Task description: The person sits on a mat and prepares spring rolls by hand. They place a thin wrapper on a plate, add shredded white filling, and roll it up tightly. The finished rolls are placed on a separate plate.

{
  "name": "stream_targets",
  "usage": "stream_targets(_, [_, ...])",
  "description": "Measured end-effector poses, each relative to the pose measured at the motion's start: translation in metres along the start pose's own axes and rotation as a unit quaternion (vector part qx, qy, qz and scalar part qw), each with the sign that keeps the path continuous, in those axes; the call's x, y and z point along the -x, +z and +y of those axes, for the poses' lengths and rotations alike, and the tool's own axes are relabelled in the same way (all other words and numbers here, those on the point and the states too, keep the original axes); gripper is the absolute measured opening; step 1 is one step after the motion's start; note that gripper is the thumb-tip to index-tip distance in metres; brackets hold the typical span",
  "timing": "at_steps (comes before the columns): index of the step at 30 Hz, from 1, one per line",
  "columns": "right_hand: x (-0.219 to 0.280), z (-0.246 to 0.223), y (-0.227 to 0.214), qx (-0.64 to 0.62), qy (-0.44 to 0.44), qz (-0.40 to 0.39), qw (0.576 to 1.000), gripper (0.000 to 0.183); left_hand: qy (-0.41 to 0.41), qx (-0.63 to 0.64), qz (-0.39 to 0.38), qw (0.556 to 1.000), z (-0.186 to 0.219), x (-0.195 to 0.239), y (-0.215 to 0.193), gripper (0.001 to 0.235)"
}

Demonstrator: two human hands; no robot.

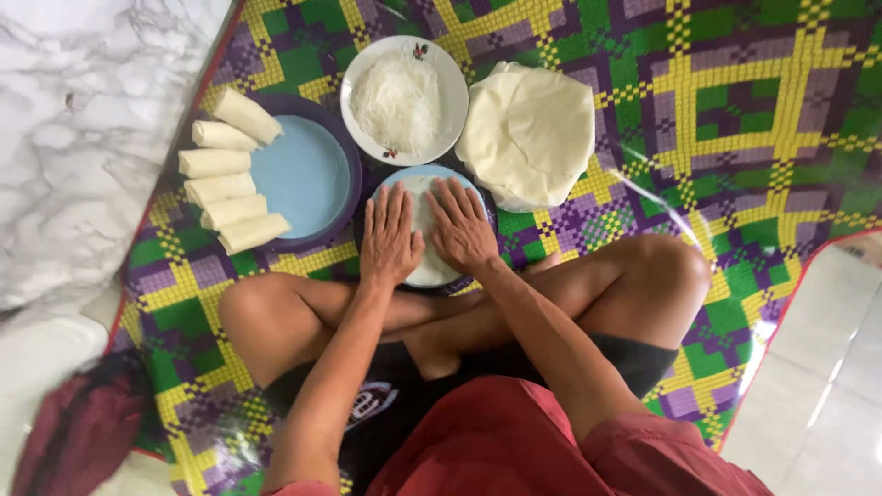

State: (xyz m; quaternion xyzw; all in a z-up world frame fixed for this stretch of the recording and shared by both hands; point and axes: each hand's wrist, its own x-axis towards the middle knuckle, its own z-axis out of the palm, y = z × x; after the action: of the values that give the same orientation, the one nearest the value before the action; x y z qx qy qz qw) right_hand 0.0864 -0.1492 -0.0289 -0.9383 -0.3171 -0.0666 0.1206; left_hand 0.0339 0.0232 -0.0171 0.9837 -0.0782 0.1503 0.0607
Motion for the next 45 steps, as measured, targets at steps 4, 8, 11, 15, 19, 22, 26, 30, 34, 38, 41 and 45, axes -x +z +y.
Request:
stream_targets(4, [-0.002, -0.014, -0.015, -0.007, 0.027, 0.029, 0.999, 0.064, 0.014, 0.020, -0.011, 1.000, -0.001, 0.002, -0.004, 0.066])
stream_targets(8, [-0.009, -0.022, -0.014, -0.020, 0.044, 0.060, 0.997, 0.063, 0.004, 0.025, -0.021, 0.999, -0.005, -0.004, -0.008, 0.063])
stream_targets(11, [-0.006, -0.027, -0.010, -0.025, 0.045, 0.033, 0.998, 0.063, 0.006, 0.023, -0.032, 0.999, -0.010, 0.000, -0.006, 0.063])
stream_targets(15, [-0.002, -0.023, -0.009, -0.036, 0.057, -0.002, 0.998, 0.065, 0.008, -0.015, -0.042, 0.999, -0.011, 0.001, -0.002, 0.064])
stream_targets(19, [0.000, -0.020, -0.004, -0.011, 0.032, -0.031, 0.999, 0.062, -0.015, 0.027, -0.050, 0.998, -0.007, 0.003, -0.002, 0.063])
stream_targets(22, [-0.003, -0.019, -0.006, -0.027, 0.027, -0.007, 0.999, 0.062, -0.019, 0.042, -0.058, 0.997, -0.010, 0.001, -0.006, 0.065])
stream_targets(26, [-0.001, -0.020, -0.005, -0.019, 0.015, 0.018, 1.000, 0.061, -0.019, 0.020, -0.043, 0.999, -0.008, 0.008, -0.010, 0.065])
stream_targets(30, [-0.001, -0.015, 0.000, -0.012, 0.007, 0.045, 0.999, 0.061, -0.017, 0.014, -0.039, 0.999, -0.008, 0.003, -0.014, 0.065])
stream_targets(34, [0.008, -0.009, 0.003, 0.009, -0.016, 0.052, 0.998, 0.061, 0.008, 0.013, -0.057, 0.998, 0.003, 0.009, -0.009, 0.066])
stream_targets(38, [0.001, -0.002, -0.007, 0.001, -0.025, 0.050, 0.998, 0.064, 0.018, 0.000, -0.045, 0.999, 0.000, 0.005, -0.006, 0.066])
stream_targets(41, [-0.007, 0.003, -0.005, 0.002, -0.037, 0.045, 0.998, 0.063, 0.025, 0.016, -0.045, 0.999, -0.006, -0.002, -0.002, 0.065])
stream_targets(45, [-0.001, 0.013, -0.005, 0.005, -0.014, 0.029, 0.999, 0.063, 0.036, 0.007, -0.053, 0.998, -0.007, 0.001, -0.002, 0.066])
